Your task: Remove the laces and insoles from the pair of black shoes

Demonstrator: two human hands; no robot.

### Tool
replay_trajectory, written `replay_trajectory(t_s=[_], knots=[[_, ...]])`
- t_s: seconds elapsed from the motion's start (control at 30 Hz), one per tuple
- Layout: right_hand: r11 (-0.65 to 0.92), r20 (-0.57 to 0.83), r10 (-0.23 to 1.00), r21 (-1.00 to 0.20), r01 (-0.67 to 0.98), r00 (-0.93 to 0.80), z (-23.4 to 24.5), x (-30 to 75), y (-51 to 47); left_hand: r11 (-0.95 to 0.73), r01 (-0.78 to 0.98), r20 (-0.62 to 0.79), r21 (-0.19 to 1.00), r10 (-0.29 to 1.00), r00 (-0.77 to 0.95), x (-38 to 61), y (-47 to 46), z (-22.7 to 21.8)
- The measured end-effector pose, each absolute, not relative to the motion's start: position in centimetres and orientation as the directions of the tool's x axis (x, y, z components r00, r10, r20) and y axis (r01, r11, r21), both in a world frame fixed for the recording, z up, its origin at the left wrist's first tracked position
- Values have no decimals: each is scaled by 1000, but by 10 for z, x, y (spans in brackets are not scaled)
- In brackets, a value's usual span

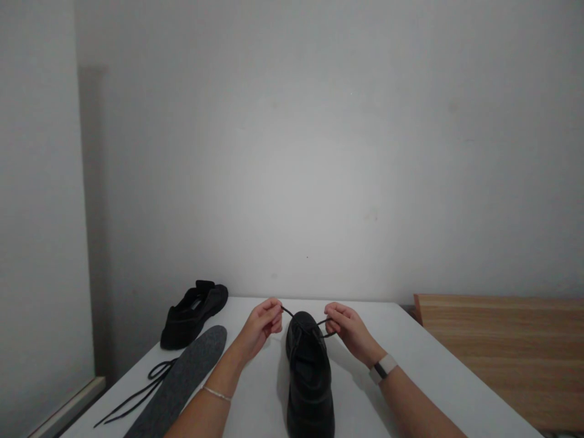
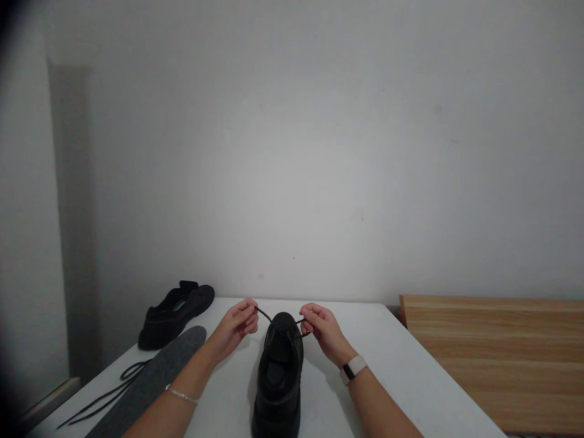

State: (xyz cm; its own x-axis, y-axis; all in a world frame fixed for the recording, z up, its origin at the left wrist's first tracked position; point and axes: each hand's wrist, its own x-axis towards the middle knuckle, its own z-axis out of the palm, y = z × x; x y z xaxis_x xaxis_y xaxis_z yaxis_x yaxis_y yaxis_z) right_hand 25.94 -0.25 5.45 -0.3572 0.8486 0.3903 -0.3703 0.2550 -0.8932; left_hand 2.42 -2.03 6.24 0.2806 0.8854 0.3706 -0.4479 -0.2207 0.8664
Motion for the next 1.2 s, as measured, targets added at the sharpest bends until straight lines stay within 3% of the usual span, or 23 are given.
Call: replay_trajectory(t_s=[0.2,0.27,0.37,0.47,0.53,0.87,1.2], knots=[[210,428,827,-835,-508,-363,62,273,-8,-290,-419,471,861,768,435,21,-30,64],[207,410,820,-863,-461,-400,61,273,-8,-285,-382,456,879,738,498,20,-33,64],[255,353,823,-930,-265,-445,59,269,-6,-312,-264,408,913,725,555,20,-32,64],[321,313,829,-945,-63,-464,56,265,-4,-383,-105,381,918,773,507,22,-26,61],[339,305,830,-941,-13,-467,55,263,-3,-401,-6,362,916,821,441,24,-22,59],[326,264,802,-945,22,-535,47,262,-1,-373,112,303,921,868,393,31,-20,57],[385,355,840,-923,-9,-410,46,255,2,-452,121,407,884,870,280,30,-13,53]])
